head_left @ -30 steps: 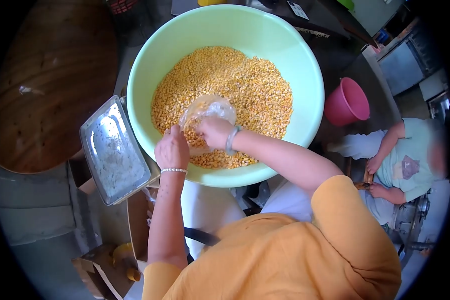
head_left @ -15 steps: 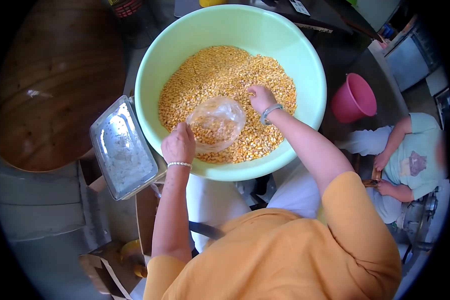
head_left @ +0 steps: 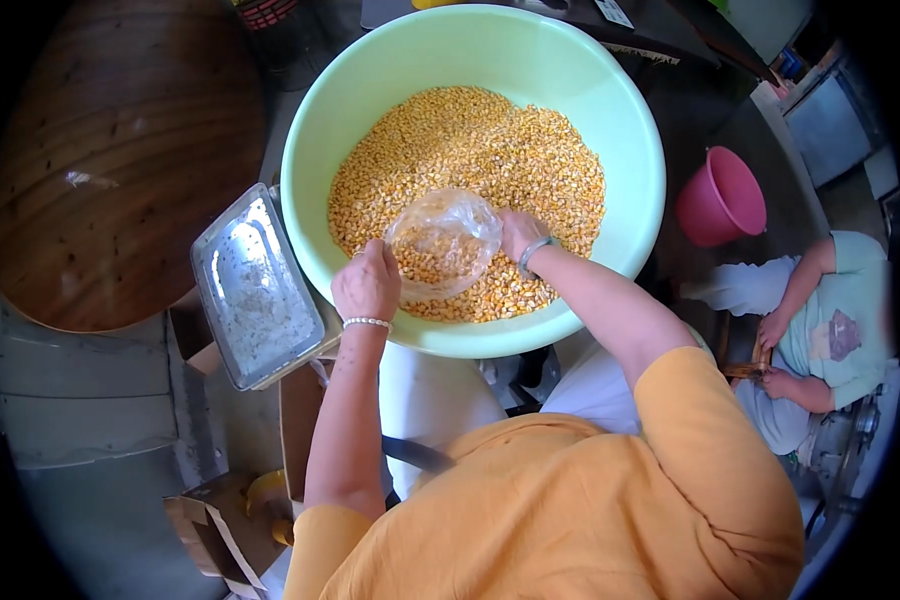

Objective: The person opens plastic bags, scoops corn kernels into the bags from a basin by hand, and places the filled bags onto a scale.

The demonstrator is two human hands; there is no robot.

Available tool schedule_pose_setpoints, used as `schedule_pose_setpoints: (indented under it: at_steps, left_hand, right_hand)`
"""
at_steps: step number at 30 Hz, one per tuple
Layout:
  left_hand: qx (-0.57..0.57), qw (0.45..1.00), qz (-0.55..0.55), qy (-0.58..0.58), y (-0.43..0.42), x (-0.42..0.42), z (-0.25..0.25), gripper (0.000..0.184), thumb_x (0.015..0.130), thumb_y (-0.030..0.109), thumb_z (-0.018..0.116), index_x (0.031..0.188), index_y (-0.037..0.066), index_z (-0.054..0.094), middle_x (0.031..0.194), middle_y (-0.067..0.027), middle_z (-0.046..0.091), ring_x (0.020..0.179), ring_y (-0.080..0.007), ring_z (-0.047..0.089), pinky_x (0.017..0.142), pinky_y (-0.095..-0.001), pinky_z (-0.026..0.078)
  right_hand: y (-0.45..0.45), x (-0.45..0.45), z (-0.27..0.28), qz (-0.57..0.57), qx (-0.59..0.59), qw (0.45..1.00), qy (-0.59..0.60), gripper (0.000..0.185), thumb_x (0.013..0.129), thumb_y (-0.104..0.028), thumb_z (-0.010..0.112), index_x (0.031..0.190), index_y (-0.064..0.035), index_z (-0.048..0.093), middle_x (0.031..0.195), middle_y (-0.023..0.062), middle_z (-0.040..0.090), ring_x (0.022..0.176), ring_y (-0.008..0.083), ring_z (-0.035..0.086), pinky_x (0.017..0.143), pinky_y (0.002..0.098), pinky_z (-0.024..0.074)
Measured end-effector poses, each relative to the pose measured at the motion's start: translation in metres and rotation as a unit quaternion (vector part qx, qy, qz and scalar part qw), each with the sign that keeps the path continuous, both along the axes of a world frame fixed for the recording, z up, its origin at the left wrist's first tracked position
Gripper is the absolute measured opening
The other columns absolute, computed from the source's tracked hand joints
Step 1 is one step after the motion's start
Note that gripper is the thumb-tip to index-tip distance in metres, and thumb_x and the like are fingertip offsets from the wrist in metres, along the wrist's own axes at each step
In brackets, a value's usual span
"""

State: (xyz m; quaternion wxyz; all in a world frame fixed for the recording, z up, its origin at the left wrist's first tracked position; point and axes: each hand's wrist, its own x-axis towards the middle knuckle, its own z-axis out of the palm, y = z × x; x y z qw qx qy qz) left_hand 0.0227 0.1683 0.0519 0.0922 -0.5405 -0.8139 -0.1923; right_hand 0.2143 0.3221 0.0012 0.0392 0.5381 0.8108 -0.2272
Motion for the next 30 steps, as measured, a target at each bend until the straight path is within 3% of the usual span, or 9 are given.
schedule_pose_setpoints:
  at_steps: [7, 10, 13, 16, 18, 20, 23, 26, 30]
  left_hand:
    - [-0.012, 1.000, 0.005, -0.019, 0.000, -0.002, -0.002, 0.022, 0.086, 0.025, 0.051, 0.070, 0.011, 0.052, 0.058, -0.0132, 0.059, 0.054, -0.0318, 0.058, 0.053, -0.0418, 0.046]
    - [-0.003, 1.000, -0.002, -0.027, -0.002, -0.001, -0.001, 0.021, 0.086, 0.025, 0.051, 0.070, 0.011, 0.052, 0.058, -0.0135, 0.059, 0.054, -0.0321, 0.058, 0.052, -0.0419, 0.046]
    - [-0.002, 1.000, 0.010, -0.022, -0.001, -0.003, -0.004, 0.020, 0.085, 0.024, 0.053, 0.069, 0.011, 0.052, 0.057, -0.0138, 0.058, 0.053, -0.0320, 0.058, 0.050, -0.0422, 0.046]
    - [-0.007, 1.000, 0.007, -0.028, -0.001, -0.004, -0.004, 0.021, 0.086, 0.026, 0.052, 0.071, 0.011, 0.053, 0.057, -0.0137, 0.058, 0.054, -0.0314, 0.058, 0.051, -0.0413, 0.046]
    - [-0.006, 0.999, 0.000, -0.038, 0.000, -0.003, -0.003, 0.020, 0.086, 0.026, 0.052, 0.073, 0.011, 0.054, 0.058, -0.0135, 0.058, 0.054, -0.0315, 0.058, 0.051, -0.0413, 0.046]
    - [0.006, 0.999, -0.008, -0.033, -0.002, -0.003, -0.002, 0.020, 0.087, 0.024, 0.051, 0.073, 0.010, 0.053, 0.057, -0.0133, 0.058, 0.052, -0.0310, 0.058, 0.050, -0.0411, 0.046]
    - [0.031, 0.999, -0.016, -0.026, -0.002, -0.005, -0.004, 0.018, 0.088, 0.022, 0.049, 0.075, 0.010, 0.051, 0.056, -0.0129, 0.058, 0.049, -0.0303, 0.057, 0.047, -0.0407, 0.045]
    - [0.042, 0.998, -0.013, -0.036, -0.002, -0.006, -0.005, 0.016, 0.088, 0.022, 0.049, 0.077, 0.010, 0.052, 0.056, -0.0129, 0.058, 0.050, -0.0304, 0.057, 0.047, -0.0406, 0.045]
    - [0.026, 0.999, -0.007, -0.043, -0.003, -0.007, -0.007, 0.014, 0.085, 0.024, 0.055, 0.081, 0.011, 0.055, 0.059, -0.0128, 0.059, 0.053, -0.0299, 0.059, 0.050, -0.0401, 0.047]
  right_hand:
    - [0.015, -0.002, 0.000, -0.070, 0.001, 0.993, 0.100, 0.033, 0.087, -0.028, 0.047, 0.082, -0.0009, 0.065, 0.083, 0.0212, 0.064, 0.082, 0.0346, 0.062, 0.075, 0.0414, 0.0484]
    - [0.026, 0.004, -0.001, -0.071, 0.059, 0.985, 0.143, 0.035, 0.087, -0.031, 0.049, 0.082, 0.0000, 0.065, 0.082, 0.0222, 0.063, 0.075, 0.0363, 0.061, 0.070, 0.0418, 0.0483]
    - [0.037, 0.001, 0.009, -0.165, -0.001, 0.933, 0.321, 0.034, 0.087, -0.029, 0.051, 0.073, -0.0007, 0.062, 0.069, 0.0160, 0.062, 0.062, 0.0290, 0.060, 0.062, 0.0389, 0.0484]
    - [0.018, -0.020, 0.070, -0.147, -0.105, 0.893, 0.413, 0.034, 0.088, -0.028, 0.052, 0.065, -0.0038, 0.057, 0.058, 0.0066, 0.056, 0.051, 0.0188, 0.053, 0.055, 0.0341, 0.0464]
    - [0.001, -0.041, 0.089, -0.064, -0.168, 0.874, 0.451, 0.034, 0.089, -0.026, 0.052, 0.061, -0.0069, 0.054, 0.053, -0.0002, 0.047, 0.049, 0.0118, 0.046, 0.052, 0.0314, 0.0457]
    - [-0.017, -0.067, 0.086, -0.018, -0.164, 0.922, 0.351, 0.034, 0.089, -0.027, 0.051, 0.064, -0.0044, 0.057, 0.057, 0.0054, 0.054, 0.051, 0.0160, 0.050, 0.057, 0.0321, 0.0474]
    - [-0.023, -0.095, 0.034, 0.057, -0.097, 0.951, 0.289, 0.031, 0.087, -0.025, 0.050, 0.070, -0.0024, 0.062, 0.066, 0.0128, 0.062, 0.058, 0.0226, 0.057, 0.064, 0.0338, 0.0493]
    - [-0.031, -0.099, 0.036, 0.069, -0.026, 0.980, 0.184, 0.027, 0.085, -0.023, 0.049, 0.077, -0.0021, 0.066, 0.078, 0.0176, 0.064, 0.069, 0.0282, 0.061, 0.071, 0.0355, 0.0492]
    - [-0.030, -0.089, 0.060, 0.147, -0.028, 0.983, 0.107, 0.022, 0.082, -0.014, 0.048, 0.080, -0.0068, 0.068, 0.081, 0.0155, 0.065, 0.074, 0.0270, 0.063, 0.073, 0.0354, 0.0498]
